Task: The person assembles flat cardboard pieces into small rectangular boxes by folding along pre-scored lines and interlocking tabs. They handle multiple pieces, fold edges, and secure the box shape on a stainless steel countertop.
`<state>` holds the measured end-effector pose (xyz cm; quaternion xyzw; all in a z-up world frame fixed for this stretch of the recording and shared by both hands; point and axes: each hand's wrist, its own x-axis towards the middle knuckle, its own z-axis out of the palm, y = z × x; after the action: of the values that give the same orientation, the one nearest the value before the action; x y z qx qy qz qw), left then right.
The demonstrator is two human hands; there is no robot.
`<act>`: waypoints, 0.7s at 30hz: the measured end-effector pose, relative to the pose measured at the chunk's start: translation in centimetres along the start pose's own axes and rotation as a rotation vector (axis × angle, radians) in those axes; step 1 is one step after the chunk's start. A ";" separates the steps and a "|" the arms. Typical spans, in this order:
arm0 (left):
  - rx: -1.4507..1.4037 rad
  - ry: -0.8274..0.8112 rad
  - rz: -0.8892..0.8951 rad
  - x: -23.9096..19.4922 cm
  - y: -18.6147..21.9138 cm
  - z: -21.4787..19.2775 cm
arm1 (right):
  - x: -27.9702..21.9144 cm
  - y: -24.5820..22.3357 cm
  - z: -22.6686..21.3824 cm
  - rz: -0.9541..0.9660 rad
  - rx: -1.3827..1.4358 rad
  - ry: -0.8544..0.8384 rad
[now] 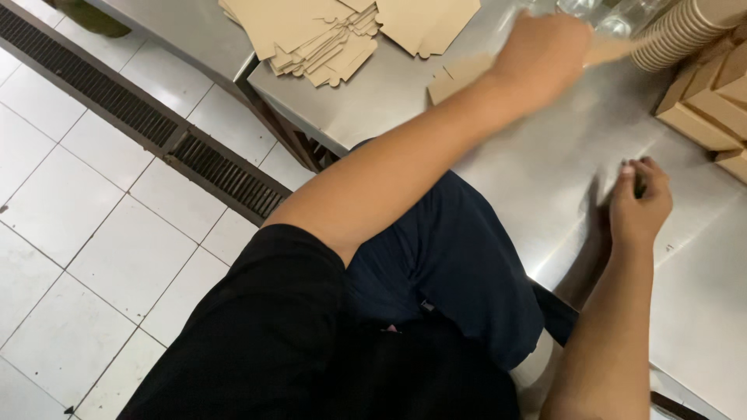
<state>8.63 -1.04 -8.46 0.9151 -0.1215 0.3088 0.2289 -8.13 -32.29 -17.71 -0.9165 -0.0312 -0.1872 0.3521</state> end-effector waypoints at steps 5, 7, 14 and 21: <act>-0.007 -0.265 0.244 -7.2 8.5 1.6 | -1.4 -2.6 -0.7 0.246 0.557 0.189; -0.084 -0.291 0.517 -10.7 10.2 2.1 | -2.0 -4.4 -1.6 0.575 0.663 0.166; -0.373 -0.635 0.512 -5.4 1.4 -0.6 | -2.6 -3.1 -1.7 0.371 0.615 0.070; 0.290 -0.679 -0.260 -1.3 -18.1 -3.1 | -2.7 -5.7 -1.4 0.318 0.366 -0.017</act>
<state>12.61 16.23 -13.31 0.9959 -0.0285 -0.0290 0.0811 -12.13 -28.71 -14.14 -0.8324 0.0771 -0.1129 0.5371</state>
